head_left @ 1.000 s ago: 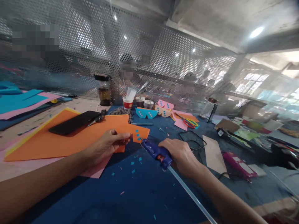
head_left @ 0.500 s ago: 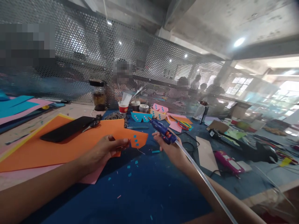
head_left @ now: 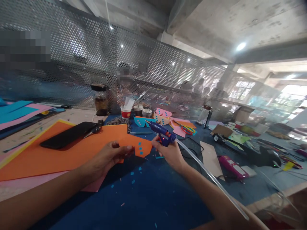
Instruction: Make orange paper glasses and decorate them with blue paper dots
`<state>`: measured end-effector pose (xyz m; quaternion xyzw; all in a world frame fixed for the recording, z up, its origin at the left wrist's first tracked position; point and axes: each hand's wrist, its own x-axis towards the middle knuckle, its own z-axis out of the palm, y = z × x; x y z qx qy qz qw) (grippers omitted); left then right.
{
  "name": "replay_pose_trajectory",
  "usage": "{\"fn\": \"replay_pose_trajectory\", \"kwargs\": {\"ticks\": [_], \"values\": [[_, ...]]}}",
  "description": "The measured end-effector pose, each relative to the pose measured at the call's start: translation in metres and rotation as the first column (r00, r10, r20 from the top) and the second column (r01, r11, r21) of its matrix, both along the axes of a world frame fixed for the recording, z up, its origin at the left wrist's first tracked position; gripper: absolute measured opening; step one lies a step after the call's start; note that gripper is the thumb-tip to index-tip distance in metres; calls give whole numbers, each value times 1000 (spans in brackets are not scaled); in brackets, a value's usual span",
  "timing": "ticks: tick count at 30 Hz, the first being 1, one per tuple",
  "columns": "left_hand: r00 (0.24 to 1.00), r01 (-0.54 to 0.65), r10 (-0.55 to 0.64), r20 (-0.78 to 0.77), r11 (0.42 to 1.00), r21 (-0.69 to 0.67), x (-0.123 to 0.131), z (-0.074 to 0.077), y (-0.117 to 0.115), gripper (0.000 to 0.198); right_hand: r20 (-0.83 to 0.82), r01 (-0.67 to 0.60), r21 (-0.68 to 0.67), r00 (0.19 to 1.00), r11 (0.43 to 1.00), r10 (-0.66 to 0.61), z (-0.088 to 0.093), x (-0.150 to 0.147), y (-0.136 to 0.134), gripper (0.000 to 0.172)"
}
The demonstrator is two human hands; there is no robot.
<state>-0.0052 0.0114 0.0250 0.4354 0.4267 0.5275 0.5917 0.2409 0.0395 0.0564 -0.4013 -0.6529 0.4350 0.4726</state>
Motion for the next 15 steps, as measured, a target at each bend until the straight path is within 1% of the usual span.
{"fn": "replay_pose_trajectory", "kwargs": {"ticks": [4,7,8,11,12,15], "values": [[999,-24,22,44,999,32,-7,-7,9,30,18,-20,12,1000,1000,19,3,7,-1,37],[997,-52,49,65,997,53,-14,-7,14,30,43,-51,39,998,998,49,5,14,-2,36],[996,-60,56,68,997,54,-16,-6,14,34,49,-57,43,997,997,55,5,16,-2,37],[994,-86,83,66,995,55,-18,1,14,57,57,-60,44,997,997,57,5,21,-1,39],[995,-86,82,60,994,62,-18,3,13,62,56,-63,42,997,997,61,5,23,-1,39],[998,-57,54,30,994,97,-15,11,8,64,43,-83,30,996,996,81,6,26,-2,37]]}}
